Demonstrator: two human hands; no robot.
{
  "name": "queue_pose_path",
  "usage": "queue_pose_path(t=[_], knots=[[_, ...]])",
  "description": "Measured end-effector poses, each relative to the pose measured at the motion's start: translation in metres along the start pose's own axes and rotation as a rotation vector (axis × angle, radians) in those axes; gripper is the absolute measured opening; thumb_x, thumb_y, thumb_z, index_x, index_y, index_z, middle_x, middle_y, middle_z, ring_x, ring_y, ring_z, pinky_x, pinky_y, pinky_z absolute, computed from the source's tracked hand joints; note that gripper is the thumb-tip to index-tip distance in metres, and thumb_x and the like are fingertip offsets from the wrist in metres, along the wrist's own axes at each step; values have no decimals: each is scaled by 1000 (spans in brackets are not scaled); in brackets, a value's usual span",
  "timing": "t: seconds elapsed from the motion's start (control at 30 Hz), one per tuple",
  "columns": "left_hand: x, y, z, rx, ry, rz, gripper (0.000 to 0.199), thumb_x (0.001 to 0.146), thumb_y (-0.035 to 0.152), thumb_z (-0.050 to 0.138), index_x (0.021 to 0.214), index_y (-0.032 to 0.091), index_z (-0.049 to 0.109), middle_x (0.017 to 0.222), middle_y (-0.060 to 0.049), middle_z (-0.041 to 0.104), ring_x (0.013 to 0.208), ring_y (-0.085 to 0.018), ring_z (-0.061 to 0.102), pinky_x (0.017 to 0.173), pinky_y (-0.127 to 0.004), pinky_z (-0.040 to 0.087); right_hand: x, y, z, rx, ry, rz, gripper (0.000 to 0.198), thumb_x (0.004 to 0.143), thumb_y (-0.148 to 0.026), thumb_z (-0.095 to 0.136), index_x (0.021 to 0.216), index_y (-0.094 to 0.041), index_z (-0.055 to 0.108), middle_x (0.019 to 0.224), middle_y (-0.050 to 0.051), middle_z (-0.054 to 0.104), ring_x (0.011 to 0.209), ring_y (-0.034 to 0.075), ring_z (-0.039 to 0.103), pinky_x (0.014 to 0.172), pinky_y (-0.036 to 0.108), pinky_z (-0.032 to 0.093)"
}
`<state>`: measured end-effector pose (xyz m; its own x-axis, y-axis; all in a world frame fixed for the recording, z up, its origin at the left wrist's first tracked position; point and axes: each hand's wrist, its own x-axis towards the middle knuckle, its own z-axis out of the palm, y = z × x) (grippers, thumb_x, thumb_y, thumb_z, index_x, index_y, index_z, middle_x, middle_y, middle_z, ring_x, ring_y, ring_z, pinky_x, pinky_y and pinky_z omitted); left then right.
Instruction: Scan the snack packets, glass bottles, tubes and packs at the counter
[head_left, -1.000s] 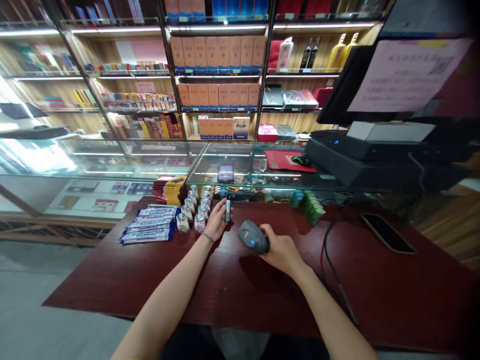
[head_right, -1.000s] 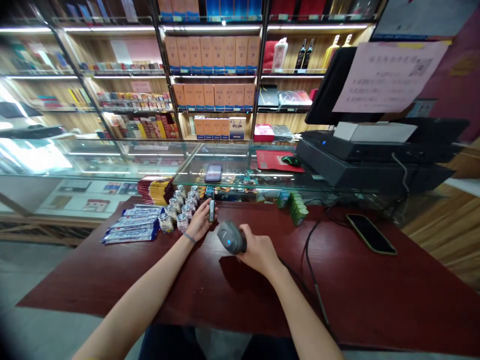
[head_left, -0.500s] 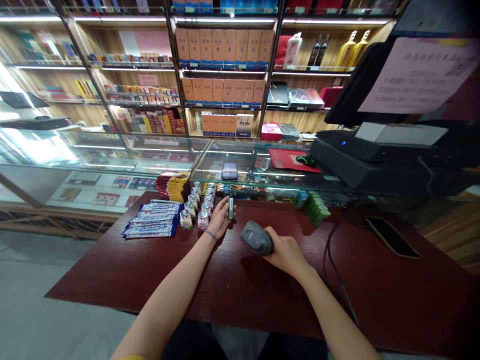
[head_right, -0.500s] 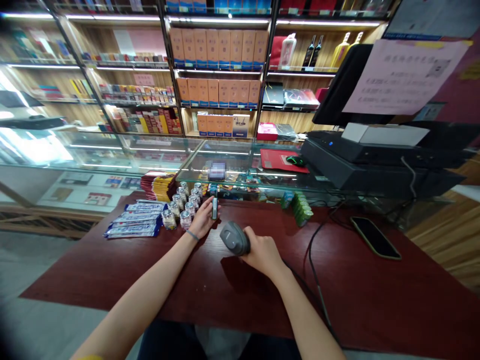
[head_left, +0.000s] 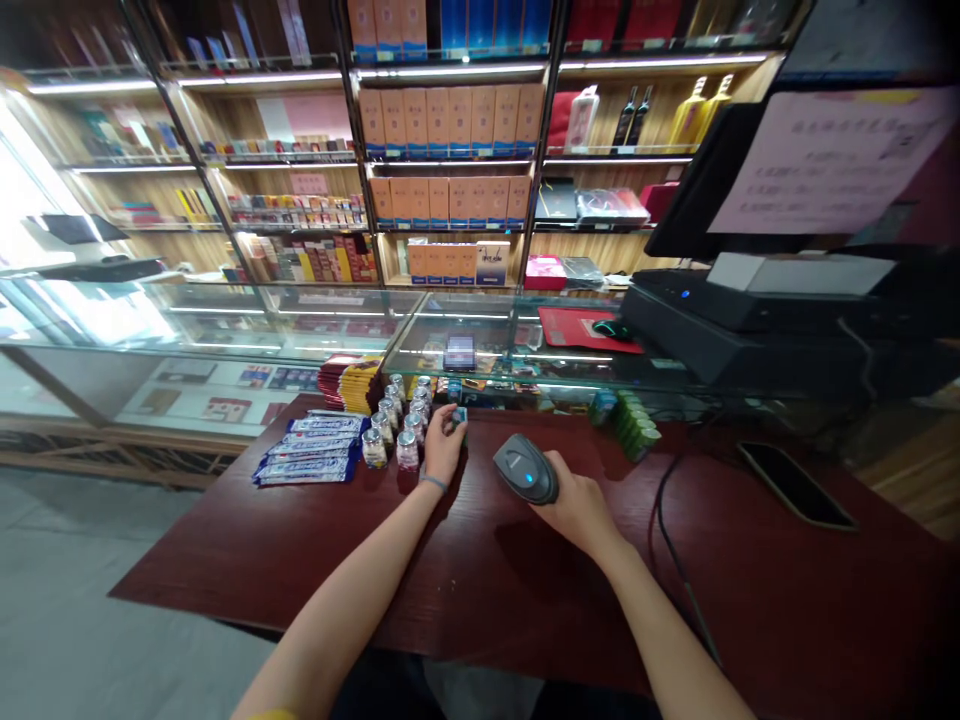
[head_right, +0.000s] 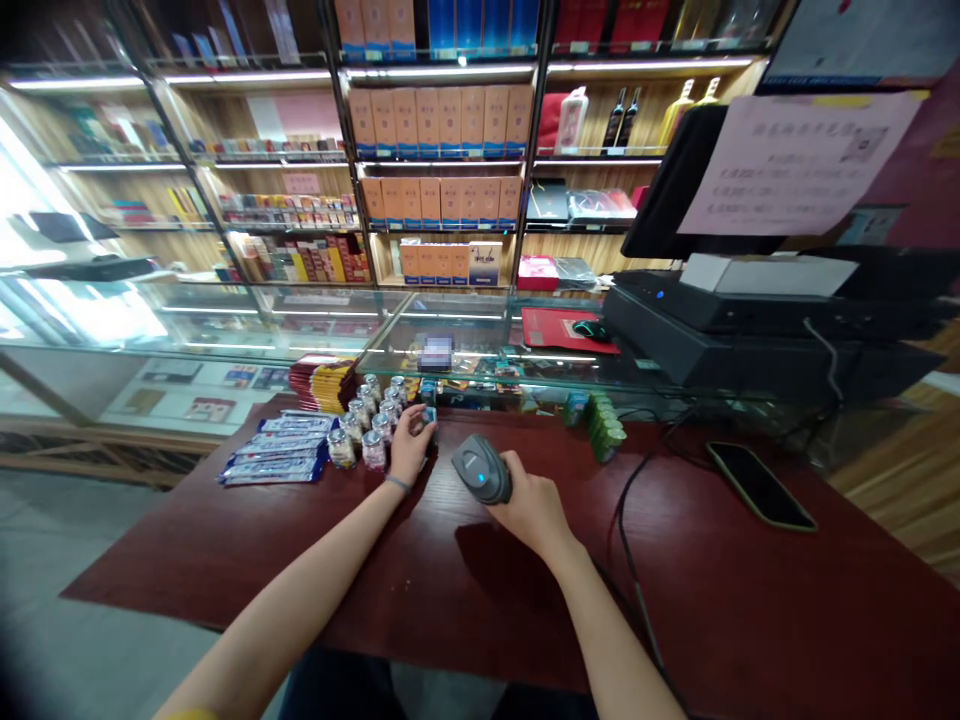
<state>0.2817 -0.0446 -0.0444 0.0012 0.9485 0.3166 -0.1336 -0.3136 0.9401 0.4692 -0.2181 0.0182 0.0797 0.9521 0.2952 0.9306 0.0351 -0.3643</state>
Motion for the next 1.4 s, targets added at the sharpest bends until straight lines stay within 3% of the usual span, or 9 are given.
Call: queue_pose_path(t=[0.1,0.43,0.57,0.77,1.4], knots=[[2,-4,0,138,56,91,34,83,20,67,117,20,61,117,-9,66,111,-21,63,103,-39,48,0,3,0,28,22,27,34,80,-38,63,108,-28,48,79,2,75,77,32,75,58,29,38],[24,-11,2,370,142,174,35,81,13,65,115,21,59,114,-9,64,110,-22,62,102,-41,47,0,2,-9,124,47,71,30,80,-39,61,105,-29,48,76,0,74,75,30,75,57,28,38],[29,-10,9,350,180,141,42,80,15,68,120,21,57,119,-10,62,112,-23,60,106,-44,44,0,4,-9,141,53,53,30,79,-37,61,105,-29,46,76,0,74,75,31,75,56,28,38],[32,-8,14,348,210,86,35,80,13,67,113,21,59,115,-9,62,118,-26,56,111,-47,39,-1,7,-9,159,67,7,33,79,-35,61,108,-29,47,76,1,74,74,31,74,56,28,39],[41,-18,14,352,179,37,39,79,9,64,116,21,56,118,-9,61,118,-24,57,111,-46,39,-2,7,-8,201,67,1,37,78,-32,61,112,-28,47,79,2,74,73,30,74,57,28,40]])
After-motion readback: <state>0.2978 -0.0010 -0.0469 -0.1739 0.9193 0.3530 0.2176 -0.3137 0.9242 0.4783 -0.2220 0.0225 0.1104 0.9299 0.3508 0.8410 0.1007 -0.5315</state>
